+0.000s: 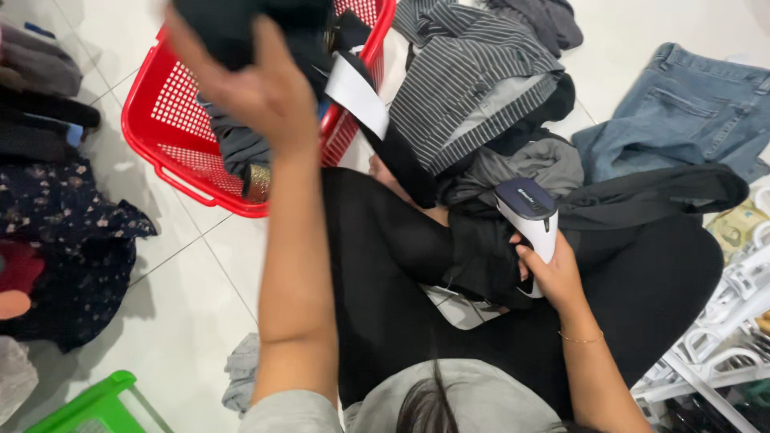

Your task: The person sits on the floor and uses a handheld barcode scanner to scan tags on various clothing items. They pick up each item, scan the tag, and place the item into a red laundry basket.

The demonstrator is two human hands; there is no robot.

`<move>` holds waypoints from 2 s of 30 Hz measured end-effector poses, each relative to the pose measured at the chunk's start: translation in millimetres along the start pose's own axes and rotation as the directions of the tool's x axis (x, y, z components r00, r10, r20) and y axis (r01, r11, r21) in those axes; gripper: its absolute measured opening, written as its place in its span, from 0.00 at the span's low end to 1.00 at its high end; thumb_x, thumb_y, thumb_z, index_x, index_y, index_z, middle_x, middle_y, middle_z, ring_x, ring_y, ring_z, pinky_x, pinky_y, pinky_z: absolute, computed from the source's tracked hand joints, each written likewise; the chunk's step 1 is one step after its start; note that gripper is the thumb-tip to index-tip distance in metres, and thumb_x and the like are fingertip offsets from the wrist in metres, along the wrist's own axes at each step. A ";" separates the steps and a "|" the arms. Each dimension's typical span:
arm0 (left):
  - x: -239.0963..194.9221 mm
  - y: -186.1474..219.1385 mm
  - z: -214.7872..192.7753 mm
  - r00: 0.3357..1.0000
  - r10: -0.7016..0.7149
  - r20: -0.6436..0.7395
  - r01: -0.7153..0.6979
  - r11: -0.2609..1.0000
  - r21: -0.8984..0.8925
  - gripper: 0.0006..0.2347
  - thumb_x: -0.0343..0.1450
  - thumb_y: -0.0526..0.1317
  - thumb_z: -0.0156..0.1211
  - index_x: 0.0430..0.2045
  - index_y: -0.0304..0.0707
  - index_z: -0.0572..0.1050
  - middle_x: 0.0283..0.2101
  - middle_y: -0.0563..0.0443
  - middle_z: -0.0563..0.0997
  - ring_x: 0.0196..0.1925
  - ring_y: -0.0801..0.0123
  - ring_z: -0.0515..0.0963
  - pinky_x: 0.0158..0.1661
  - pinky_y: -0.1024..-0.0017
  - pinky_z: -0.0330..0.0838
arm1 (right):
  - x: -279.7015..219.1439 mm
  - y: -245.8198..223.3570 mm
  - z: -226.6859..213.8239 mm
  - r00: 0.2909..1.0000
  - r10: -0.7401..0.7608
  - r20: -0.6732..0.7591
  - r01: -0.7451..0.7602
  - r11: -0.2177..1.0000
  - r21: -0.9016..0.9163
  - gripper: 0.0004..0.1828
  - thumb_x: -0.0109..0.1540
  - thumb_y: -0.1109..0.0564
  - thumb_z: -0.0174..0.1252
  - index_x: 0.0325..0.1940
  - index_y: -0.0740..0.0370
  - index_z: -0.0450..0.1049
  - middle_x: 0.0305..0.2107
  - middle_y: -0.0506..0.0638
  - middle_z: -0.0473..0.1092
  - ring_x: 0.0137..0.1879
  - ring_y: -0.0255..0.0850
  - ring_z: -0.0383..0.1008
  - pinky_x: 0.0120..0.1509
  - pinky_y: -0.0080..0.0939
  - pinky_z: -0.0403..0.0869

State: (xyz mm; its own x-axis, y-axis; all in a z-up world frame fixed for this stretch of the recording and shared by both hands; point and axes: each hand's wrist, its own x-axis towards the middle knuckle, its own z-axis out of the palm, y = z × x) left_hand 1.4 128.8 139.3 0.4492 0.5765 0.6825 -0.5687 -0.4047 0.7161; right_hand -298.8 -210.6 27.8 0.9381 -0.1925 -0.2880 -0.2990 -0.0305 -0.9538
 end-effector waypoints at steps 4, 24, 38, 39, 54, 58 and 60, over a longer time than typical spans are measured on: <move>71.0 -46.5 -14.5 0.955 0.238 -0.178 -0.252 0.966 -0.058 0.33 0.76 0.30 0.79 0.73 0.60 0.67 0.80 0.74 0.64 0.88 0.82 0.61 0.92 0.66 0.56 | -1.9 -5.0 2.4 1.000 -0.004 -0.003 0.004 1.000 -0.010 0.08 0.63 0.65 0.53 0.46 0.67 0.67 0.36 0.54 0.72 0.22 0.38 0.65 0.29 0.36 0.70; 8.2 18.7 -79.1 0.381 0.110 0.918 -0.608 0.778 0.159 0.21 0.67 0.43 0.73 0.54 0.43 0.76 0.53 0.45 0.79 0.57 0.45 0.74 0.51 0.51 0.66 | 15.1 45.7 -6.5 0.999 -0.042 0.002 0.042 0.994 0.096 0.15 0.62 0.67 0.59 0.50 0.74 0.64 0.36 0.67 0.75 0.15 0.42 0.70 0.21 0.44 0.73; 32.3 -20.4 -67.3 0.479 -0.126 0.869 -0.189 0.952 0.243 0.09 0.74 0.42 0.72 0.35 0.42 0.75 0.36 0.43 0.80 0.44 0.44 0.82 0.45 0.55 0.73 | 8.2 18.6 -1.5 0.996 -0.064 -0.061 0.071 0.990 0.125 0.12 0.61 0.66 0.59 0.46 0.72 0.66 0.16 0.61 0.72 0.12 0.44 0.69 0.19 0.43 0.71; 43.4 -33.8 -76.2 0.647 -0.151 0.748 -0.102 0.954 0.281 0.10 0.78 0.43 0.72 0.35 0.40 0.76 0.37 0.44 0.78 0.45 0.46 0.81 0.47 0.57 0.72 | 7.0 14.5 1.1 0.997 -0.059 -0.042 0.064 0.990 0.124 0.11 0.61 0.65 0.59 0.45 0.73 0.67 0.09 0.59 0.68 0.10 0.44 0.68 0.18 0.41 0.69; 69.9 -126.4 -123.6 0.331 -0.529 0.782 -0.236 0.755 0.611 0.26 0.74 0.47 0.67 0.60 0.22 0.74 0.53 0.18 0.77 0.60 0.27 0.73 0.61 0.43 0.64 | 6.1 -33.3 24.3 0.990 -0.024 -0.139 0.060 0.963 0.263 0.15 0.61 0.61 0.58 0.49 0.75 0.70 0.07 0.60 0.64 0.10 0.45 0.66 0.18 0.41 0.68; 59.8 -90.4 -102.7 0.180 -0.671 0.720 -0.201 0.691 0.694 0.31 0.73 0.51 0.62 0.69 0.28 0.66 0.57 0.12 0.74 0.63 0.24 0.71 0.63 0.39 0.62 | 8.9 -19.8 24.6 0.988 -0.007 -0.154 0.052 0.956 0.288 0.15 0.61 0.61 0.58 0.50 0.73 0.69 0.09 0.59 0.65 0.12 0.44 0.66 0.19 0.41 0.68; 53.0 -85.8 -102.2 0.247 -0.682 0.688 -0.247 0.643 0.725 0.28 0.76 0.49 0.60 0.68 0.29 0.68 0.53 0.13 0.76 0.60 0.24 0.74 0.60 0.40 0.65 | 12.0 0.8 16.9 0.984 -0.018 -0.176 0.073 0.946 0.315 0.14 0.61 0.63 0.58 0.50 0.72 0.69 0.23 0.67 0.73 0.12 0.42 0.66 0.18 0.43 0.70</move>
State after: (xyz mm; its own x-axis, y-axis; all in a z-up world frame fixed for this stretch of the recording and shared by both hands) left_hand 3.5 266.6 99.1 0.9731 -0.0702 -0.2192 0.0235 -0.9172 0.3978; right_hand -284.9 -196.3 22.1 0.8978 -0.3615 -0.2515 -0.1594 0.2657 -0.9508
